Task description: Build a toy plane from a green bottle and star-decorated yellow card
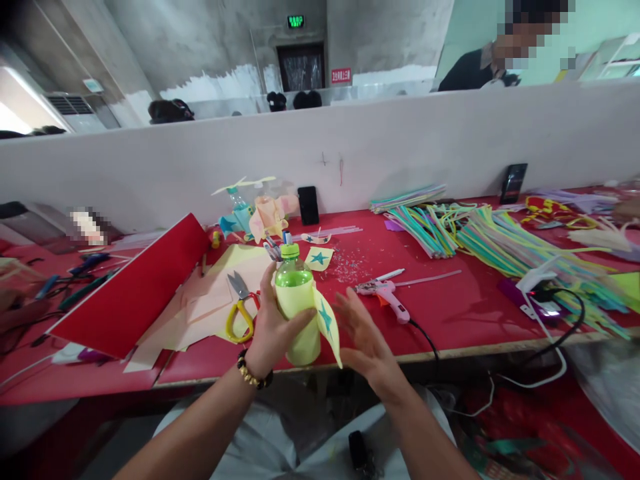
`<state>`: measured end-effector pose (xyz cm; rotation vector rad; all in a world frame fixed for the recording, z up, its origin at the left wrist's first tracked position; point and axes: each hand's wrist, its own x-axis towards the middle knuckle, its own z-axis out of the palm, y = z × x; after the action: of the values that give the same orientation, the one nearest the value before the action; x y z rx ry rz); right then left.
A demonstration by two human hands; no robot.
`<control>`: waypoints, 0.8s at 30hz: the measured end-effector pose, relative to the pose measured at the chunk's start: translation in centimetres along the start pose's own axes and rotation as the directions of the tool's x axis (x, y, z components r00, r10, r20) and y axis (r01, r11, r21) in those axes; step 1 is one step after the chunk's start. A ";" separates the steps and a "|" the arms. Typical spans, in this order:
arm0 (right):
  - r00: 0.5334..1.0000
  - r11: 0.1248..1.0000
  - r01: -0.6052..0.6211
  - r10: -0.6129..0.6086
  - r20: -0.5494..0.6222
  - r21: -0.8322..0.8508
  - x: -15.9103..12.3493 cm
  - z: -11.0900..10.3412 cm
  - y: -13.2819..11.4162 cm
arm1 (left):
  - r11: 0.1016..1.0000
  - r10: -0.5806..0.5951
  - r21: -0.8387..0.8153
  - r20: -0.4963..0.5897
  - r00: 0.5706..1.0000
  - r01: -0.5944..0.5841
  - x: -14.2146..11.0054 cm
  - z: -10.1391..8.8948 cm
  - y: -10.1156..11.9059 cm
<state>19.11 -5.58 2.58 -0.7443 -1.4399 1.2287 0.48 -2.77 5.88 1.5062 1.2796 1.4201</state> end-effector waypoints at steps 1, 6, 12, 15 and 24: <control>0.989 0.994 0.075 -0.085 -0.120 -0.083 -0.6 0.1 -1.2 | 0.994 0.043 0.105 -0.038 0.998 -0.039 0.0 -0.1 0.3; 0.842 0.622 0.386 -0.540 -0.016 -0.681 -4.8 2.4 -6.6 | 0.951 0.154 0.287 -0.126 0.980 -0.113 -0.4 -0.2 0.9; 0.874 0.510 0.331 -0.482 0.055 -0.794 -2.9 4.2 -5.4 | 0.976 0.150 0.178 -0.125 0.981 -0.126 -1.5 0.1 2.0; 0.878 0.530 0.307 -0.478 0.021 -0.791 -1.5 4.0 -4.0 | 0.985 0.142 0.113 -0.117 0.983 -0.128 -2.2 0.2 2.4; 0.846 0.528 0.349 -0.533 0.017 -0.774 -0.7 4.1 -3.9 | 0.997 0.048 -0.062 -0.014 0.999 -0.049 -3.5 0.3 2.9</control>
<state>16.00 -8.48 6.35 -0.9365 -1.8063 0.0667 1.63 -6.88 7.54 1.4981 1.2025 1.4886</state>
